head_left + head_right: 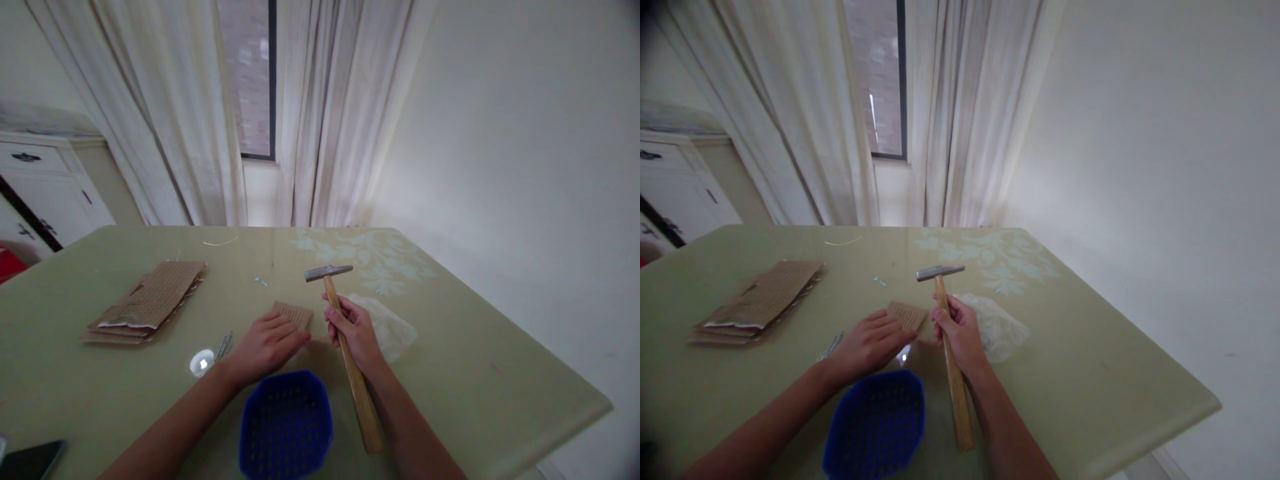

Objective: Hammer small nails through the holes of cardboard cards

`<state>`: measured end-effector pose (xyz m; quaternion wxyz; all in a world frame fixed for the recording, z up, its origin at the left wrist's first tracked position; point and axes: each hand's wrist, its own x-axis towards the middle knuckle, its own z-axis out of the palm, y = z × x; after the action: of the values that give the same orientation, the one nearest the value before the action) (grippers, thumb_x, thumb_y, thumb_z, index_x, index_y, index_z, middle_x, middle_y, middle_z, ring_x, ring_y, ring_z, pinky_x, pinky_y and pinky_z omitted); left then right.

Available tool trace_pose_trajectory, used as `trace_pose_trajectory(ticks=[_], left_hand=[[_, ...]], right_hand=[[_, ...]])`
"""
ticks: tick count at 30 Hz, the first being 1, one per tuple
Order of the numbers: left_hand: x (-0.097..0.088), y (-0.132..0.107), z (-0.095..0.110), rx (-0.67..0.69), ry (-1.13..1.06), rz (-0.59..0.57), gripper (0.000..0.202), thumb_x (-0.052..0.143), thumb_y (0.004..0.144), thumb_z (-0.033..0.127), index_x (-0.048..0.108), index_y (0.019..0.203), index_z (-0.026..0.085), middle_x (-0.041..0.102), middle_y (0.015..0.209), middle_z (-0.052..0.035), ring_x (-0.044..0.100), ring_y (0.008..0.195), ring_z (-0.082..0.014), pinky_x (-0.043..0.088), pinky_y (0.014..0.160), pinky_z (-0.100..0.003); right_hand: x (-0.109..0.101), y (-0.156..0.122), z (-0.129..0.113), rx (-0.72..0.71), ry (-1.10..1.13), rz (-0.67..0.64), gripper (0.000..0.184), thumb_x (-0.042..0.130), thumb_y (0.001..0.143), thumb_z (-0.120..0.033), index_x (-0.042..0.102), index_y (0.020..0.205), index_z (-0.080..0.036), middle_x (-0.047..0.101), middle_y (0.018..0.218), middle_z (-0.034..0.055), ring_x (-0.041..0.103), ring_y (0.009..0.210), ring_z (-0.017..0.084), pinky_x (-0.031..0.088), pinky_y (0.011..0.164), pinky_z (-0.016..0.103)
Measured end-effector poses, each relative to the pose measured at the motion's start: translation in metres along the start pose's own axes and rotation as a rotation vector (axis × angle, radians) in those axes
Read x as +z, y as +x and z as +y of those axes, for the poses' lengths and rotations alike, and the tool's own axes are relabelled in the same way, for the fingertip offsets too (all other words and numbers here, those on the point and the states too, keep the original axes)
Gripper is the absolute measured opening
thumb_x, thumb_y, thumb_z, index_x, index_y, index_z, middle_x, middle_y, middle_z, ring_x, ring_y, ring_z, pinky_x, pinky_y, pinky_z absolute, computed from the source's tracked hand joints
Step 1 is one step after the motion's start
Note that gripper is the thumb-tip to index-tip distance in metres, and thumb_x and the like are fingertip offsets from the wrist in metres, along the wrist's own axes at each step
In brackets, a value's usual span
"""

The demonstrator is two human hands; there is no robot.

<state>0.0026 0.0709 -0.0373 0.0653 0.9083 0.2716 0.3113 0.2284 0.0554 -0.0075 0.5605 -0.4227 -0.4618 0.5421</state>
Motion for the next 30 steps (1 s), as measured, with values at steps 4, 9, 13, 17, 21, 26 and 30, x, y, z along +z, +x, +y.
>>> trace_pose_trajectory(ticks=[4,9,13,17,21,26,30], left_hand=[[-0.026,0.011,0.008,-0.232,-0.05,0.214,0.042,0.043,0.115,0.034,0.08,0.105,0.017,0.081,0.083,-0.0071,0.071,0.07,-0.0169,0.053,0.064,-0.026],[-0.066,0.02,0.026,-0.379,-0.135,0.36,0.041,0.051,0.111,0.042,0.083,0.102,0.018,0.082,0.081,-0.0032,0.07,0.065,-0.0164,0.052,0.057,-0.024],[-0.084,0.003,0.052,-0.128,-0.057,0.419,0.022,0.06,0.108,0.024,0.082,0.11,0.026,0.076,0.076,0.0016,0.067,0.066,-0.0139,0.052,0.067,-0.025],[-0.08,-0.02,0.068,0.117,0.158,0.499,0.022,0.057,0.111,0.02,0.077,0.118,0.026,0.057,0.062,0.0048,0.052,0.057,-0.014,0.045,0.064,-0.03],[-0.071,-0.028,0.076,0.199,0.242,0.478,0.021,0.059,0.11,0.02,0.076,0.121,0.026,0.05,0.058,0.0065,0.046,0.054,-0.0145,0.038,0.059,-0.031],[-0.059,-0.045,0.088,-0.042,0.209,0.477,0.028,0.061,0.11,0.027,0.072,0.136,0.025,0.055,0.063,0.0058,0.054,0.057,-0.0143,0.045,0.063,-0.029],[-0.042,-0.073,0.091,-0.673,0.017,0.45,0.043,0.063,0.104,0.055,0.075,0.133,0.026,0.049,0.061,0.0072,0.05,0.051,-0.0154,0.043,0.053,-0.026]], right_hand=[[-0.006,0.002,-0.005,-0.007,0.027,0.002,0.057,0.09,0.079,-0.055,0.077,0.119,-0.017,0.063,0.072,-0.0042,0.05,0.046,0.008,0.041,0.039,0.021],[-0.005,0.003,-0.004,0.023,0.049,-0.067,0.058,0.088,0.08,-0.063,0.078,0.115,-0.017,0.06,0.072,-0.0048,0.047,0.044,0.007,0.038,0.037,0.02],[-0.002,0.0,-0.001,0.056,0.068,-0.159,0.06,0.087,0.08,-0.066,0.079,0.114,-0.017,0.061,0.076,-0.004,0.049,0.042,0.007,0.038,0.037,0.02],[0.004,-0.009,-0.002,0.088,0.079,-0.271,0.06,0.092,0.078,-0.06,0.078,0.119,-0.018,0.066,0.08,-0.0009,0.062,0.058,0.014,0.05,0.048,0.022],[0.011,-0.02,-0.009,0.164,0.13,-0.403,0.064,0.101,0.07,-0.043,0.078,0.126,-0.022,0.07,0.093,0.0002,0.066,0.076,0.016,0.054,0.066,0.023],[0.015,-0.022,-0.011,0.204,0.178,-0.427,0.064,0.103,0.065,-0.034,0.08,0.123,-0.022,0.06,0.085,-0.0051,0.058,0.071,0.012,0.05,0.069,0.022],[0.013,-0.018,-0.006,0.189,0.146,-0.385,0.064,0.104,0.065,-0.033,0.077,0.121,-0.022,0.06,0.091,-0.0048,0.06,0.077,0.013,0.051,0.074,0.023]])
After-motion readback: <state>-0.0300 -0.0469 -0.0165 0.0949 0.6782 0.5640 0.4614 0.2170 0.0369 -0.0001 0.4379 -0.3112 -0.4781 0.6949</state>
